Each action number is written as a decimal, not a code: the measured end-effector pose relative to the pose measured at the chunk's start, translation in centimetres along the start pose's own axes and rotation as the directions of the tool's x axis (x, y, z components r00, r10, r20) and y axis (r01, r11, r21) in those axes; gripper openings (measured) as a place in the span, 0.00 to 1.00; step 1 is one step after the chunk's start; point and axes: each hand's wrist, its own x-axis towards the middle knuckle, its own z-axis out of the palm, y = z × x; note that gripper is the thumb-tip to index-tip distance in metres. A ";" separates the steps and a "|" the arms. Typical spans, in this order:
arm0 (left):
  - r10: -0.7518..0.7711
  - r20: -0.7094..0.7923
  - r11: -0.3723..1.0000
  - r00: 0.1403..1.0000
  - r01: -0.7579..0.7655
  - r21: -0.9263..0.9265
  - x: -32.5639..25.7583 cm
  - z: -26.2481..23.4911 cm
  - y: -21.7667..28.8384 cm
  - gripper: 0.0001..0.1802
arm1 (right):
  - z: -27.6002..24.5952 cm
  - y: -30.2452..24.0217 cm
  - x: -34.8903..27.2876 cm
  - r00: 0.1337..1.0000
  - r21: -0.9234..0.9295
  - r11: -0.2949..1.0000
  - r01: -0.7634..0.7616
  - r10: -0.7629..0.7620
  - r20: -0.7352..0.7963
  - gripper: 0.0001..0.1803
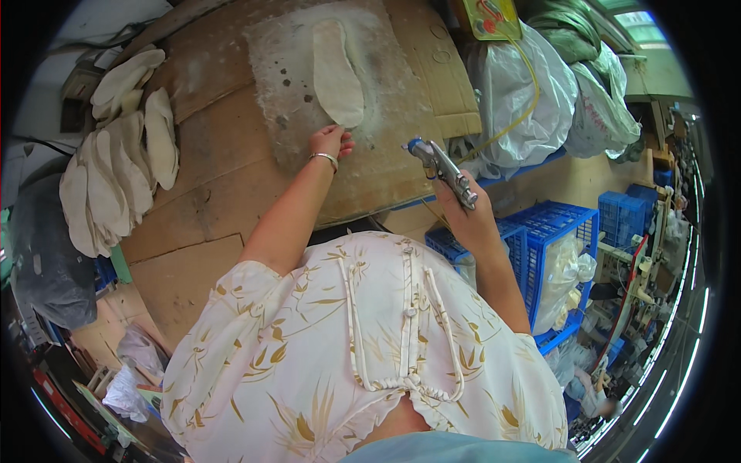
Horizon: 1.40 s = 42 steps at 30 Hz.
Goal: Using a spray gun to apply a substance to individual shoe components on a workstation.
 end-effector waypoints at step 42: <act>0.521 0.107 0.791 0.847 -0.432 -0.432 -6.2 -3.1 7.5 0.05 | 0.5 -1.4 4.1 1.000 0.260 0.966 -0.012 0.018 -0.024 0.13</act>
